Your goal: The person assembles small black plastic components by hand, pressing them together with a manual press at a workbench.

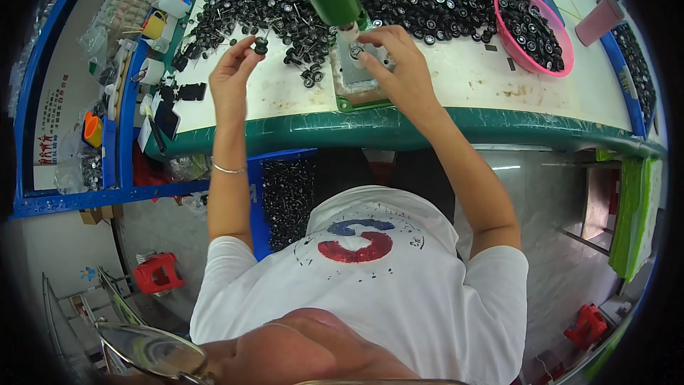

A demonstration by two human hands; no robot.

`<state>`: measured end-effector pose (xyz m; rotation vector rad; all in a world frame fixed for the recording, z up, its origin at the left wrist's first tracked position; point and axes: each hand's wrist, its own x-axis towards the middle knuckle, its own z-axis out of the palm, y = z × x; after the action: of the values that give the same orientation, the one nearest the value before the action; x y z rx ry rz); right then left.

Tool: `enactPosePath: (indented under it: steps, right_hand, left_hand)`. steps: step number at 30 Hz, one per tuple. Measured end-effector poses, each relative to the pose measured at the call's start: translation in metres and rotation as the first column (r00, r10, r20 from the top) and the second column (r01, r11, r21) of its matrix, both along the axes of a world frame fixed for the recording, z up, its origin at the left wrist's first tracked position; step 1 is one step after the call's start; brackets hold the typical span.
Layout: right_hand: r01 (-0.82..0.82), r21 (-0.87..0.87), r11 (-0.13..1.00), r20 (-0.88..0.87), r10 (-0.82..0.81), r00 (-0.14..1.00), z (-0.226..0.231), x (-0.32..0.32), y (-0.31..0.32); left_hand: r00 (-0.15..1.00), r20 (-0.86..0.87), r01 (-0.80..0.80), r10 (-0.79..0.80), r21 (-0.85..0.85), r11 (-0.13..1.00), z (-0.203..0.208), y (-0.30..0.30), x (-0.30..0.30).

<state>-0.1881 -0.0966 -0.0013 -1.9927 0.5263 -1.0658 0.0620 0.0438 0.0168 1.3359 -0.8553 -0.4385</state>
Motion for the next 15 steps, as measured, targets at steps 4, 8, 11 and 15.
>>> enactPosePath:
  steps: [4,8,11,15]
  right_hand:
    - [0.038,-0.152,0.988,0.100,-0.023,0.995,0.000,-0.003,0.022]
    - [-0.148,0.184,0.972,0.025,0.146,0.989,0.020,0.022,0.060]
    - [-0.139,0.259,0.956,0.069,0.125,0.990,0.018,0.055,0.070]
    - [-0.141,0.267,0.954,0.045,0.133,0.990,0.015,0.072,0.061]
  left_hand:
    - [0.890,-0.449,-0.009,-0.077,-0.186,0.982,-0.030,-0.005,-0.023]
    - [0.777,-0.588,0.033,-0.224,-0.318,0.948,-0.039,-0.005,-0.052]
    - [0.820,-0.542,0.055,-0.183,-0.243,0.968,-0.036,-0.004,-0.069]
    - [0.876,-0.448,0.076,-0.179,-0.239,0.968,-0.029,0.009,-0.074]
